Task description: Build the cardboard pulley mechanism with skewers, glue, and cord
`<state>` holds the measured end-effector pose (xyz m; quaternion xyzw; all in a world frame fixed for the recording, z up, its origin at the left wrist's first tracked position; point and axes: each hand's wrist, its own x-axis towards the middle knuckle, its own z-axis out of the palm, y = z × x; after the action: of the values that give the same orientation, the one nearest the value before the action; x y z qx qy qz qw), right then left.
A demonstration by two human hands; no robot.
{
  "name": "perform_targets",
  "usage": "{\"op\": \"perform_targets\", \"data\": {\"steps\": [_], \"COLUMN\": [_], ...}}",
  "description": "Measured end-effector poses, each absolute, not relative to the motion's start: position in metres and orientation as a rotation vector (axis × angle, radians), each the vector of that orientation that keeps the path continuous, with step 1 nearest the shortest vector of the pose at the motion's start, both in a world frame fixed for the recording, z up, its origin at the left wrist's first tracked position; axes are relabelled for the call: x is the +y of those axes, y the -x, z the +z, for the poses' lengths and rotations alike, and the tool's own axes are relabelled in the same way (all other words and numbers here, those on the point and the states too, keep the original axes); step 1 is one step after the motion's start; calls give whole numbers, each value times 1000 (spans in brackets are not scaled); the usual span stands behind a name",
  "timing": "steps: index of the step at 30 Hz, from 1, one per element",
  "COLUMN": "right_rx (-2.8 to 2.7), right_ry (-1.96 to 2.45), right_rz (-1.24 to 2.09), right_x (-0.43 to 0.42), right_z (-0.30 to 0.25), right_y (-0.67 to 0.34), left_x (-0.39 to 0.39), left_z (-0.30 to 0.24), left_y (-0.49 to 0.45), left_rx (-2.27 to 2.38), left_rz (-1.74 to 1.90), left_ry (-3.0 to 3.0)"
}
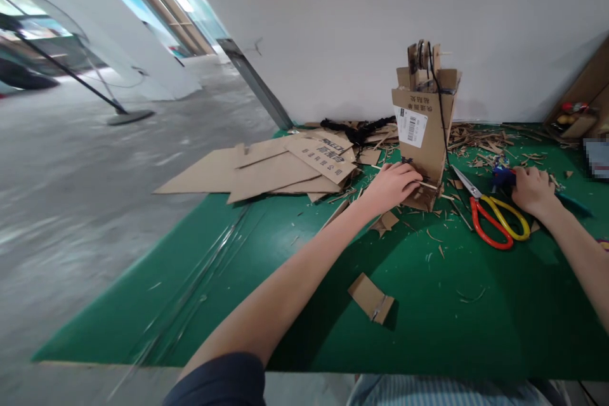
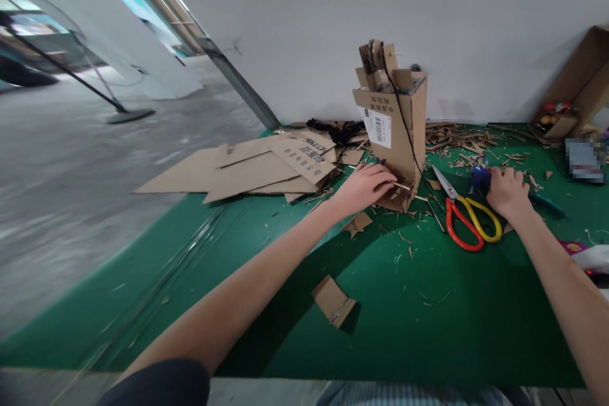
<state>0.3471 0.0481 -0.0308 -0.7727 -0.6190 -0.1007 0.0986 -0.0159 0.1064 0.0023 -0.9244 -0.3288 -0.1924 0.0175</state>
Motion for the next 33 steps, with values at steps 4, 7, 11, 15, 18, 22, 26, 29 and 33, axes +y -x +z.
{"op": "perform_targets", "data": {"steps": [4,7,11,15,18,22,26,29,33], "right_rx": [-1813,-1800,-1776,-1784,-1822,-1985,-2152,-2288,-2268], "right_ry": [2298,2320,2341,2282,2240,2241,2318,2359,2450], "right_rz": [-354,-378,-422,-545,-605,-404,-6,32,10], "right_x": [48,46,38,25,17,3,-13,-21,-23], "right_z": [-30,-28,-22,-9,5,19,20,16,12], "right_y": [-341,-337,-327,-310,-298,-284,-272,-265,-256], "left_x": [105,104,102,102,102,100,97,94,82], "left_z": [3,5,6,4,3,4,8,18,48], "left_y": [16,16,13,11,10,11,12,15,20], "left_rx": [-1022,-1010,-1007,-1005,-1003,-1003,-996,-973,-971], "left_rz": [-565,-528,-500,-497,-497,-488,-477,-475,-443], "left_ry": [2862,2859,2853,2843,2835,2831,2831,2831,2745]}}
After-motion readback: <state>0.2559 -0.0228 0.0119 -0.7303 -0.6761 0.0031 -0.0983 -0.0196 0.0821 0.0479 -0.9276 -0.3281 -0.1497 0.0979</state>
